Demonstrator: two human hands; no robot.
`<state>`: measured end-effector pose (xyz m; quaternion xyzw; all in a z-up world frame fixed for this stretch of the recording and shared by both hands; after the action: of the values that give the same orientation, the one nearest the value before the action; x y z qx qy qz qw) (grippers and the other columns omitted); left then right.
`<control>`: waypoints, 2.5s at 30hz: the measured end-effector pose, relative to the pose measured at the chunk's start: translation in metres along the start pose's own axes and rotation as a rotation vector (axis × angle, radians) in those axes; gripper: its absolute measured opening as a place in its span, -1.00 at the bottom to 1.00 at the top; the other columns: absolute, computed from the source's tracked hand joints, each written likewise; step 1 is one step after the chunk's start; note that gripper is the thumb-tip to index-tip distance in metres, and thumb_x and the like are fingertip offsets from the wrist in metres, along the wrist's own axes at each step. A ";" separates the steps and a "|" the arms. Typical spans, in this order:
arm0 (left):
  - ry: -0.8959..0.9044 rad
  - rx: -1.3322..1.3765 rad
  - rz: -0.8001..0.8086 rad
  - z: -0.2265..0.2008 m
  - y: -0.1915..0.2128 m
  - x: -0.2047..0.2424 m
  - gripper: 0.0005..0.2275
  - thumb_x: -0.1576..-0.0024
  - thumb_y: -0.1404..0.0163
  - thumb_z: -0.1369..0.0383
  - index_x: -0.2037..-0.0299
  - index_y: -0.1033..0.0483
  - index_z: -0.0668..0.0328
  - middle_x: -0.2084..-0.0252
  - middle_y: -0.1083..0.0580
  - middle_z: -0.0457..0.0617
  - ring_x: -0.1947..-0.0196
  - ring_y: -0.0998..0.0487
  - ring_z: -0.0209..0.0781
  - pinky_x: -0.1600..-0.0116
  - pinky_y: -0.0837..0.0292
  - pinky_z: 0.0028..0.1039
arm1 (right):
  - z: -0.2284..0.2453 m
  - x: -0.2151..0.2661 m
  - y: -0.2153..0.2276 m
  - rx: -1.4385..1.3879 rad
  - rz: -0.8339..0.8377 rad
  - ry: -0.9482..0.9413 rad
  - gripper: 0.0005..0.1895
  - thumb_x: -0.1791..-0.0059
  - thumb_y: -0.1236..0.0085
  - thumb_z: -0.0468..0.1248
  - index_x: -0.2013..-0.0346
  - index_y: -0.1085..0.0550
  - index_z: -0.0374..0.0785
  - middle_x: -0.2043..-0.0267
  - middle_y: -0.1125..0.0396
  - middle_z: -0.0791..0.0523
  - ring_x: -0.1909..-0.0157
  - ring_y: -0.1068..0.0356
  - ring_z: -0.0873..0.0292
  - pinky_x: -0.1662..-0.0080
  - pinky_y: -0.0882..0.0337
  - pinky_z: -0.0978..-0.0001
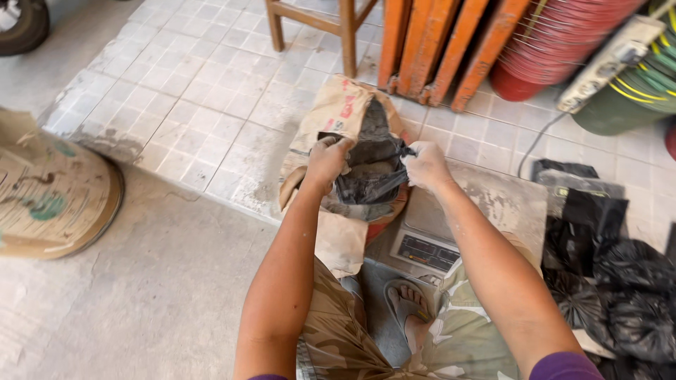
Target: The person scoops cement powder from a large bag into small plastic bags and weighs each one on a scale.
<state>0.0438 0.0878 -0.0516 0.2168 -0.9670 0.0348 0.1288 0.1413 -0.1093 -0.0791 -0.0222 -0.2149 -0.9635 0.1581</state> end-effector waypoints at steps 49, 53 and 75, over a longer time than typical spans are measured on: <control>0.198 0.001 -0.161 0.145 0.067 -0.051 -0.60 0.24 -0.03 0.40 0.24 -0.36 0.61 0.40 -0.32 0.24 0.45 -0.40 -0.03 0.48 -0.47 -0.29 | 0.007 0.013 -0.126 0.089 0.275 -0.115 -0.54 0.36 -0.28 -0.20 0.22 -0.44 -0.26 0.19 -0.32 -0.04 0.14 -0.32 -0.01 0.13 -0.33 0.17; 0.224 -0.069 -0.119 0.173 0.067 -0.063 -0.60 0.27 -0.09 0.47 0.23 -0.35 0.62 0.41 -0.29 0.27 0.44 -0.42 0.07 0.44 -0.47 -0.12 | -0.003 0.021 -0.147 0.438 0.399 -0.136 -0.25 0.29 -0.10 -0.07 -0.08 -0.22 -0.45 -0.01 -0.16 -0.17 -0.10 -0.15 -0.17 0.00 -0.26 0.02; 0.272 -0.066 -0.134 0.157 0.072 -0.059 -0.77 0.28 -0.04 0.43 0.43 -0.44 0.43 0.72 -0.24 0.06 0.75 -0.35 -0.14 0.56 -0.42 -0.34 | -0.078 -0.023 -0.161 0.278 0.227 -0.247 -0.36 0.46 -0.29 0.01 0.19 -0.45 -0.26 0.14 -0.32 -0.05 0.04 -0.31 -0.09 0.23 -0.38 0.18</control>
<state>0.0274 0.1578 -0.2191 0.2696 -0.9246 0.0232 0.2680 0.1144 0.0028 -0.2183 -0.1422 -0.3597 -0.8905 0.2396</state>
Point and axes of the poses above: each hand's wrist, its own x-axis away from the middle knuckle, its own y-axis out of the back of the hand, z = x × y, the point moved 10 cm from there along -x, towards the middle knuckle
